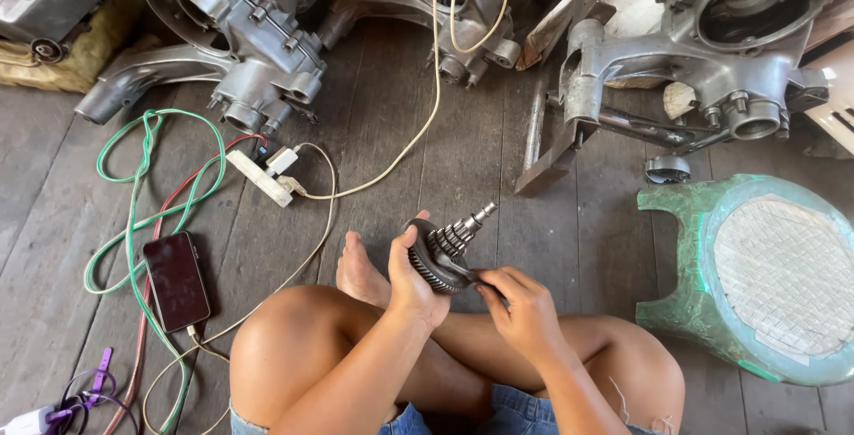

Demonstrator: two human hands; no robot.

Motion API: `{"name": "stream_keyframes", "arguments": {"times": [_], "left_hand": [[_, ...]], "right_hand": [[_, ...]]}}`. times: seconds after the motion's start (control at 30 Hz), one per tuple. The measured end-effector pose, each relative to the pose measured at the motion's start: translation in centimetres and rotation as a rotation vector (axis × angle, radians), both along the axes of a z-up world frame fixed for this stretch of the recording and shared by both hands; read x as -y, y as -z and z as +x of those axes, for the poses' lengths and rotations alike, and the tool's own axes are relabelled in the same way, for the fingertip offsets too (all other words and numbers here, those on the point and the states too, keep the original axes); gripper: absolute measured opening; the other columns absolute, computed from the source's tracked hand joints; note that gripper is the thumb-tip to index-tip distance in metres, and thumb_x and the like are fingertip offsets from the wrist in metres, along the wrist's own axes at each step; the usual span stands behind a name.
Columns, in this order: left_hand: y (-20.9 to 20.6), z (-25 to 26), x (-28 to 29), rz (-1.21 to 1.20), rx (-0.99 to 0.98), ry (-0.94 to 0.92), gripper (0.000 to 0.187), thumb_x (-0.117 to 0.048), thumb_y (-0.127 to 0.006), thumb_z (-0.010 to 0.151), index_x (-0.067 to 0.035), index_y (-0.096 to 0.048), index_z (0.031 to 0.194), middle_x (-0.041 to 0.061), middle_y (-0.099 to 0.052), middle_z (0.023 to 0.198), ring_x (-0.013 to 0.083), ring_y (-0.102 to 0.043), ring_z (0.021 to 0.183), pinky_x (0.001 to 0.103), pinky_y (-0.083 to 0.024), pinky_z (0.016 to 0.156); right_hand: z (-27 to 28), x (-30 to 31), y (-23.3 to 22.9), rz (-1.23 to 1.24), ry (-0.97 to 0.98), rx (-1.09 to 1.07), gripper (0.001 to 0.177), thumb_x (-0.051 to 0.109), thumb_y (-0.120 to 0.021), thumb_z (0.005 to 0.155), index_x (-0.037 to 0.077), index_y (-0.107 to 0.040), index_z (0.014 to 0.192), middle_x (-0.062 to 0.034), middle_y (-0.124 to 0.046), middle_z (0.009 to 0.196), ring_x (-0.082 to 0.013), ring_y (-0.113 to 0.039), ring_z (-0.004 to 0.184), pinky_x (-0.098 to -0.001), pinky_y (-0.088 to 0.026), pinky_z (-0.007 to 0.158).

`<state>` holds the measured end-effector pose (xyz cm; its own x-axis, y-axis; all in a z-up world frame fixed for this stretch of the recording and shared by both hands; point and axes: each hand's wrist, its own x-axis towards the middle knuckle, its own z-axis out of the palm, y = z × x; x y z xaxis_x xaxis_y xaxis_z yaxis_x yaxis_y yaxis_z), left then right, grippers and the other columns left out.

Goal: The person sits on the floor and cleans a motorcycle gear assembly using a small metal tool. They scrape and scrub the teeth and surfaces of the gears to remove grime, rotating the assembly to access different areas.

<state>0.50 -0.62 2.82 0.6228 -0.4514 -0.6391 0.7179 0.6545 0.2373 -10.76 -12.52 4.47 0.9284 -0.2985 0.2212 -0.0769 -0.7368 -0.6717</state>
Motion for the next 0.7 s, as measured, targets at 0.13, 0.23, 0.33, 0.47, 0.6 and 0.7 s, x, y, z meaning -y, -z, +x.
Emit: {"name": "stream_keyframes", "arguments": {"times": [0.13, 0.23, 0.33, 0.47, 0.6, 0.7], "left_hand": [[0.4, 0.5, -0.5, -0.132, 0.056, 0.053, 0.066, -0.047, -0.052, 0.085, -0.024, -0.044, 0.147, 0.015, -0.061, 0.112, 0.0277, -0.065, 0.086, 0.051, -0.054, 0.064], [-0.2, 0.6, -0.7, -0.115, 0.073, 0.081, 0.072, -0.049, -0.053, 0.081, -0.026, -0.045, 0.148, 0.014, -0.062, 0.115, 0.0270, -0.063, 0.093, 0.050, -0.052, 0.064], [-0.9, 0.3, -0.7, -0.065, 0.049, 0.110, 0.073, -0.047, -0.050, 0.080, -0.025, -0.046, 0.150, 0.013, -0.056, 0.124, 0.0292, -0.059, 0.100, 0.051, -0.051, 0.071], [-1.6, -0.2, -0.3, -0.046, 0.077, -0.004, 0.072, -0.043, -0.054, 0.087, -0.014, -0.042, 0.152, 0.020, -0.056, 0.099, 0.0361, -0.062, 0.084, 0.059, -0.058, 0.070], [-1.6, -0.4, -0.1, -0.034, 0.107, 0.017, 0.074, -0.044, -0.054, 0.087, -0.016, -0.039, 0.154, 0.019, -0.056, 0.101, 0.0332, -0.062, 0.083, 0.059, -0.056, 0.069], [-1.6, -0.9, 0.2, -0.021, 0.092, 0.007, 0.072, -0.041, -0.055, 0.086, -0.015, -0.043, 0.152, 0.018, -0.054, 0.101, 0.0336, -0.062, 0.086, 0.058, -0.057, 0.071]], "right_hand": [[-0.9, 2.7, 2.1, -0.026, 0.095, -0.014, 0.018, 0.003, -0.074, 0.082, 0.007, -0.074, 0.100, 0.0007, -0.074, 0.088, -0.0109, -0.055, 0.053, -0.0250, -0.042, 0.049], [-0.9, 3.3, 1.9, -0.006, 0.114, 0.057, 0.017, 0.002, -0.073, 0.084, 0.004, -0.073, 0.102, -0.0006, -0.075, 0.092, -0.0124, -0.060, 0.062, -0.0242, -0.047, 0.056], [0.2, 1.8, 1.2, -0.028, 0.049, 0.083, 0.017, 0.001, -0.074, 0.082, 0.004, -0.075, 0.099, -0.0023, -0.075, 0.096, -0.0128, -0.060, 0.061, -0.0255, -0.049, 0.058], [0.2, 2.5, 2.7, -0.051, 0.024, 0.155, 0.004, 0.015, -0.072, 0.092, 0.015, -0.076, 0.094, -0.0044, -0.074, 0.082, -0.0292, -0.075, 0.077, -0.0380, -0.061, 0.067], [0.2, 2.2, 2.4, -0.042, 0.038, 0.160, 0.003, 0.012, -0.073, 0.091, 0.013, -0.076, 0.092, -0.0055, -0.074, 0.079, -0.0289, -0.075, 0.075, -0.0375, -0.062, 0.066], [0.3, 1.7, 2.3, -0.026, 0.042, 0.158, 0.003, 0.011, -0.073, 0.091, 0.013, -0.076, 0.092, -0.0047, -0.073, 0.079, -0.0276, -0.075, 0.074, -0.0368, -0.062, 0.066]]}}
